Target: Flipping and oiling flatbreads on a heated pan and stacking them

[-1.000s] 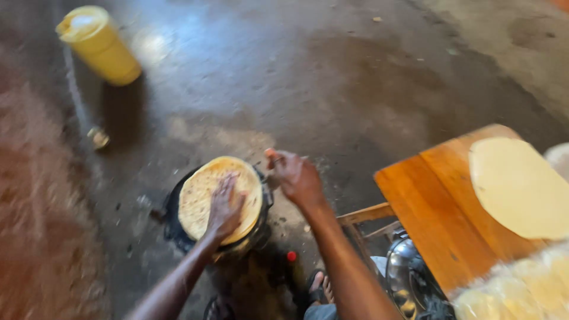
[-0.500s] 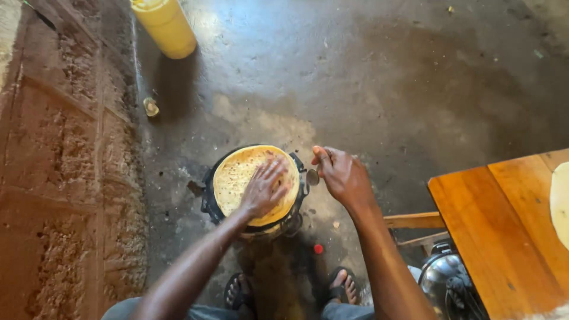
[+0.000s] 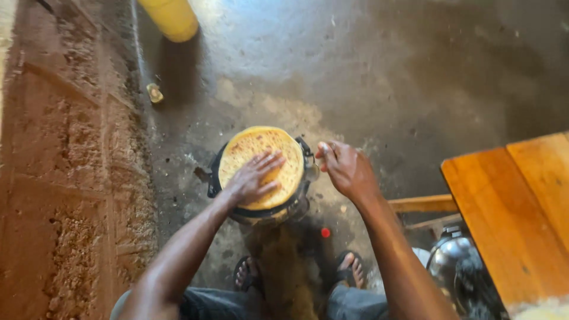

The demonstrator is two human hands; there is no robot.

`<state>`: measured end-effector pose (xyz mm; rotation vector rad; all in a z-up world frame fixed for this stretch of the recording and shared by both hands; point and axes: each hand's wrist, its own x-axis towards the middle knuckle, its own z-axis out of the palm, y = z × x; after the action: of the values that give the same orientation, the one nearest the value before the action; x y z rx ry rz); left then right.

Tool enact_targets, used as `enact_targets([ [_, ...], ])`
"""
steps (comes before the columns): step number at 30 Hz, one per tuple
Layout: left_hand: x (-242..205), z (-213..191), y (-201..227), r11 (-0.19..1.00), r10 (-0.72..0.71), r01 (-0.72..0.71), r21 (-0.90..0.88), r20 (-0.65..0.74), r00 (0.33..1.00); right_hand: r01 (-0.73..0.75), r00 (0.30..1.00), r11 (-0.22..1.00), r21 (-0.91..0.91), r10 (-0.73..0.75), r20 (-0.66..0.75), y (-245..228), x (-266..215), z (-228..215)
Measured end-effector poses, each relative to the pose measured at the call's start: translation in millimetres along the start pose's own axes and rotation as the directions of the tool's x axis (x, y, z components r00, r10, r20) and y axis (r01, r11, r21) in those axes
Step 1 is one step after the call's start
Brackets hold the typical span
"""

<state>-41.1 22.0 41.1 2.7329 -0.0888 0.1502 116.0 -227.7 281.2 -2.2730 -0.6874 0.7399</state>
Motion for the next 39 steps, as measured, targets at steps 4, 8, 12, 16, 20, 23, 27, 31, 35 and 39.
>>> enact_targets([
  [4,22,7,29,0.975,-0.206,0.211,0.064,-0.08,0.975,-0.038,0.999,0.997,0.068,0.038,0.0,1,-9,17],
  [8,45,28,46,0.669,-0.736,0.634,-0.389,-0.224,0.639,0.012,1.0,0.997,0.077,-0.012,0.001,5,-6,32],
  [12,23,5,40,0.431,-0.809,0.589,-0.683,-0.004,0.588,0.146,0.989,0.955,0.259,-0.151,0.002,85,28,60],
  [16,-16,-89,66,0.354,-0.775,0.574,-0.739,0.112,0.622,0.066,0.998,0.907,0.416,-0.051,-0.048,90,33,69],
  [20,-13,-69,32,0.208,-0.769,0.377,-0.902,0.088,0.633,-0.088,0.985,0.766,0.637,0.162,-0.059,113,59,98],
  [23,-14,-35,1,0.055,-0.737,0.361,-0.931,0.206,0.644,-0.099,0.981,0.71,0.698,0.188,-0.052,104,56,132],
  [27,-18,-67,-9,-0.233,-0.614,0.361,-0.903,0.424,0.666,0.135,0.976,0.873,0.469,-0.036,-0.214,-2,2,129],
  [31,-35,-54,-39,-0.38,-0.746,0.075,-0.922,0.354,0.564,0.152,0.975,0.798,0.583,-0.026,-0.22,-15,8,100],
  [35,-49,-12,-79,-0.219,-0.79,0.139,-0.966,0.259,0.555,0.232,0.95,0.775,0.587,-0.051,-0.307,0,21,80],
  [39,-10,-42,-23,0.138,-0.86,0.391,-0.91,0.085,0.502,0.166,0.958,0.844,0.51,-0.016,-0.285,11,26,71],
])
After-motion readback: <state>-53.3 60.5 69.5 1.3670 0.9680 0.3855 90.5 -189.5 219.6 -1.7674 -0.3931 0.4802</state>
